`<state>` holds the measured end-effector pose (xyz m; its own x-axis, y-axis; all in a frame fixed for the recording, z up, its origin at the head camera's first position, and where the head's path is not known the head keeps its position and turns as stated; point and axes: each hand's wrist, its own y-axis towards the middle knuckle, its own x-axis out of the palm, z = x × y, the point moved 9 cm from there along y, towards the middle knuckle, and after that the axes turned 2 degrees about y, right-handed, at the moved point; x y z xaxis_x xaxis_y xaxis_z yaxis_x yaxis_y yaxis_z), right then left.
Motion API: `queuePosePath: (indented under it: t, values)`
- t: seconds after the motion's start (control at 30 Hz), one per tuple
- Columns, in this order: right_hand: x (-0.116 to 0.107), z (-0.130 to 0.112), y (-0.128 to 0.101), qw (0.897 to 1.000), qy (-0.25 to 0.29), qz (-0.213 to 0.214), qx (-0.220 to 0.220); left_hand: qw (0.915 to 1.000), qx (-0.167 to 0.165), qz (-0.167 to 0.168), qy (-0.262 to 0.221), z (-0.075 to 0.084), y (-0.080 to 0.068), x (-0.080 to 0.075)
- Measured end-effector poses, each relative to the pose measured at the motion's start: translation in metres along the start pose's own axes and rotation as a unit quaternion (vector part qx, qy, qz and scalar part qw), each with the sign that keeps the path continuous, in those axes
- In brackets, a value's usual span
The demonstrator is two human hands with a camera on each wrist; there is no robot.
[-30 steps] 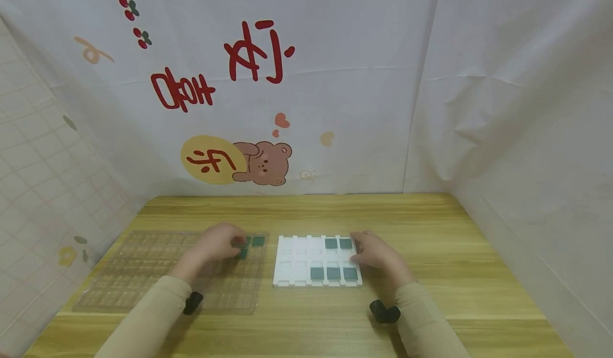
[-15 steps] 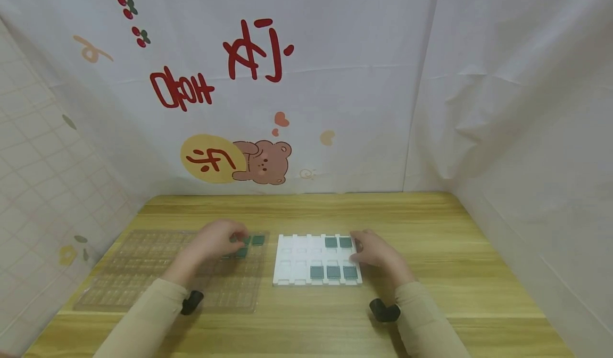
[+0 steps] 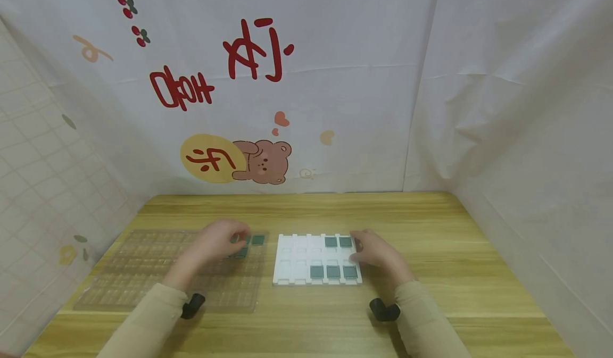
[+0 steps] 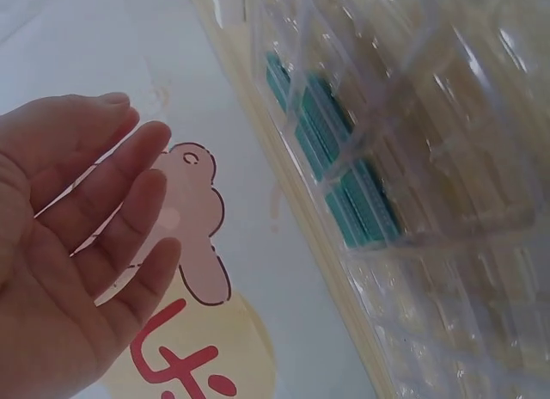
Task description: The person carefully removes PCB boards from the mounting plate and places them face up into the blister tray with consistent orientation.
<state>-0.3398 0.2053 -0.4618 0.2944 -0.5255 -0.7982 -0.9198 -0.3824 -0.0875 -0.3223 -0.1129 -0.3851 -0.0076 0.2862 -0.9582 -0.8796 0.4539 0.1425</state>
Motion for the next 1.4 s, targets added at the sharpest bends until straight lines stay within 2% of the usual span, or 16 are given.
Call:
queuePosePath:
  t: [0.13, 0.23, 0.37, 0.47, 0.7, 0.9, 1.1, 1.4]
  values:
    - [0.0, 0.0, 0.0, 1.0, -0.001, 0.0, 0.001, 0.9993, 0.012, 0.031, -0.015, 0.009, -0.002, -0.005]
    - [-0.001, -0.001, 0.0, 1.0, -0.004, 0.0, -0.003, 0.9974, 0.034, 0.058, -0.024, 0.018, -0.003, -0.009]
    - [-0.001, -0.001, 0.0, 1.0, 0.0, 0.001, 0.0, 0.9942, 0.06, 0.088, -0.018, 0.031, -0.004, -0.012]
    - [-0.001, -0.001, 0.0, 1.0, 0.001, 0.001, 0.002, 0.9923, 0.066, 0.104, -0.017, 0.038, -0.006, -0.013]
    - [0.001, 0.001, 0.0, 1.0, 0.002, -0.001, 0.012, 0.9877, 0.089, 0.128, -0.016, 0.057, -0.01, -0.01]
    - [0.0, 0.002, 0.0, 1.0, 0.002, 0.001, 0.009, 0.9794, 0.115, 0.166, 0.0, 0.076, -0.014, -0.015]
    - [0.0, 0.0, -0.001, 1.0, 0.004, -0.001, 0.008, 0.9785, 0.122, 0.165, 0.024, 0.091, -0.012, -0.012]
    - [0.0, 0.0, -0.001, 1.0, 0.003, 0.001, 0.012, 0.9593, 0.173, 0.213, 0.066, 0.119, -0.014, -0.013]
